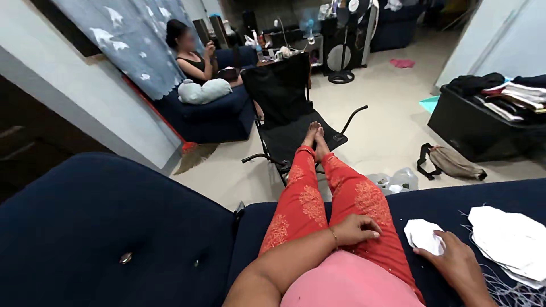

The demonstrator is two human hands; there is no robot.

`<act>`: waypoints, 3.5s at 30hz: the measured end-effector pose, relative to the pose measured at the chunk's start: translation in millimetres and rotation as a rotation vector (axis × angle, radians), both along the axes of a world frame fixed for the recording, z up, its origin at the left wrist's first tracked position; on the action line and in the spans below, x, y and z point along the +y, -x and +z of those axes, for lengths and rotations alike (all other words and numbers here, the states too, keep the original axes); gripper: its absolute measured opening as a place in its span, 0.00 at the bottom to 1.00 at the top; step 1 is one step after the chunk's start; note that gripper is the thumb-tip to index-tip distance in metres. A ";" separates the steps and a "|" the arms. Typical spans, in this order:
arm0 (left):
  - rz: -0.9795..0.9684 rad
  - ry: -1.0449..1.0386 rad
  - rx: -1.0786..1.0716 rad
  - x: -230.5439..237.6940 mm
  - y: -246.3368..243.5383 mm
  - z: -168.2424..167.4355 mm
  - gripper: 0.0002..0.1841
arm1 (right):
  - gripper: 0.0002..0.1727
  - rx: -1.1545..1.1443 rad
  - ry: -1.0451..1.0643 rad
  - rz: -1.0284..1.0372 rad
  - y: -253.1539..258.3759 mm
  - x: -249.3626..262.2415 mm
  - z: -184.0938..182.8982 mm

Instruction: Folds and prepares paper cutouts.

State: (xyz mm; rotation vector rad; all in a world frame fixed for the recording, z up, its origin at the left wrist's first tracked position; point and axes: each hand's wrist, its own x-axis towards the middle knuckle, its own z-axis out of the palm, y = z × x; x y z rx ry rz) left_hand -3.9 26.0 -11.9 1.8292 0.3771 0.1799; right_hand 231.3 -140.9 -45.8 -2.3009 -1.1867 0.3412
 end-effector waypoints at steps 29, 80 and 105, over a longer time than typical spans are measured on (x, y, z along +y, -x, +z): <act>0.296 0.174 -0.014 -11.1 3.0 14.7 0.11 | 0.14 0.520 -0.629 0.073 75.1 11.8 25.2; 0.308 0.403 0.119 -9.9 -4.0 17.7 0.14 | 0.07 0.825 -0.577 0.133 77.2 15.2 34.2; 0.231 0.121 -0.041 -9.7 1.2 13.6 0.14 | 0.14 0.563 -0.386 0.206 73.1 12.5 42.4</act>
